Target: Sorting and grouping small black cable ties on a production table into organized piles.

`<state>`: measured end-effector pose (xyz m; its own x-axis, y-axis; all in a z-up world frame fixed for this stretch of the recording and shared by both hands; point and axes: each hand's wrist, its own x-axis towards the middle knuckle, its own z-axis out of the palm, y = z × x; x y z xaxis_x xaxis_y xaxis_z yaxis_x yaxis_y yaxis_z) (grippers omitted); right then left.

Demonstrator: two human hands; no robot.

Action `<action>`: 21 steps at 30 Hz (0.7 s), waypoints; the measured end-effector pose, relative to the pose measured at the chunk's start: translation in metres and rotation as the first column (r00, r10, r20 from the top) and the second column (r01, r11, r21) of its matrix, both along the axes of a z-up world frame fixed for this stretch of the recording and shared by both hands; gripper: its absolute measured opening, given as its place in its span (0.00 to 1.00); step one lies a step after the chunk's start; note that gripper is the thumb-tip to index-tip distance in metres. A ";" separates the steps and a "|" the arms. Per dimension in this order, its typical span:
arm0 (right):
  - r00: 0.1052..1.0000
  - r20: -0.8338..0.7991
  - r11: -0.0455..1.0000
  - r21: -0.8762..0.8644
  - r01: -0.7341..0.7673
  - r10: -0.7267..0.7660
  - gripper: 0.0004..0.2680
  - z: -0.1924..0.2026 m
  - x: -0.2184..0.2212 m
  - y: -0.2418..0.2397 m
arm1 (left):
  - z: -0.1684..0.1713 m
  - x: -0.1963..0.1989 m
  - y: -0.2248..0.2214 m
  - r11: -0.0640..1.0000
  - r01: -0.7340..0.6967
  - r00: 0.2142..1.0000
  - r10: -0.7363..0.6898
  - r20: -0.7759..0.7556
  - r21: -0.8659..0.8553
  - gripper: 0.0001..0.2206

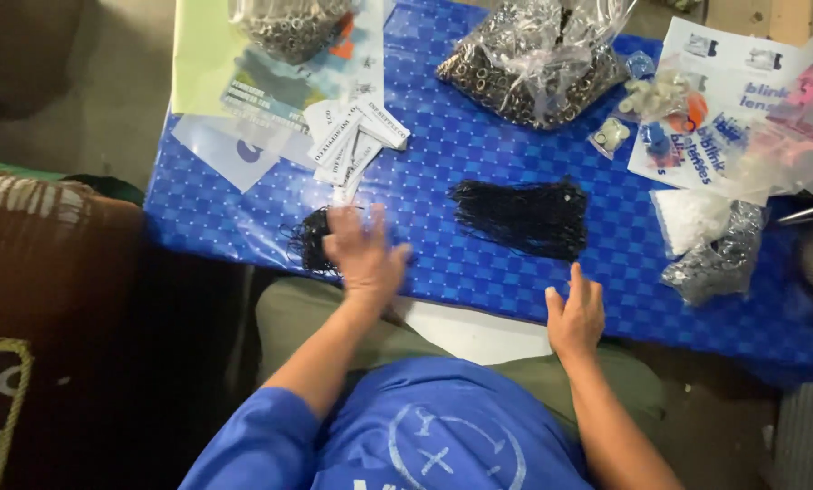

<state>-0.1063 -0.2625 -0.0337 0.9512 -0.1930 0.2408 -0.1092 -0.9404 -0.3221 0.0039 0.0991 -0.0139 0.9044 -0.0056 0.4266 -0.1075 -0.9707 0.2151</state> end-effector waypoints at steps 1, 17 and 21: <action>1.000 0.003 1.000 0.000 -0.002 0.002 0.22 -0.002 0.003 0.001 | 0.015 0.003 0.018 1.000 -0.002 1.000 0.002 0.003 0.000 0.54; 0.978 0.018 0.947 0.255 0.195 -0.206 0.16 -0.013 -0.001 0.005 | 0.104 0.037 0.066 0.832 -0.208 0.820 -0.139 -0.556 -0.514 0.19; 0.977 0.176 0.918 0.394 0.040 -0.118 0.15 0.009 0.018 0.043 | 0.180 0.038 0.055 0.780 -0.217 0.793 -0.210 -0.572 -0.587 0.19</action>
<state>-0.0880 -0.2198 -0.0247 0.8719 -0.3804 0.3084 -0.0774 -0.7289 -0.6802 0.0424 0.1542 0.1658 0.9614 0.0576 -0.2690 0.2475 -0.6080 0.7544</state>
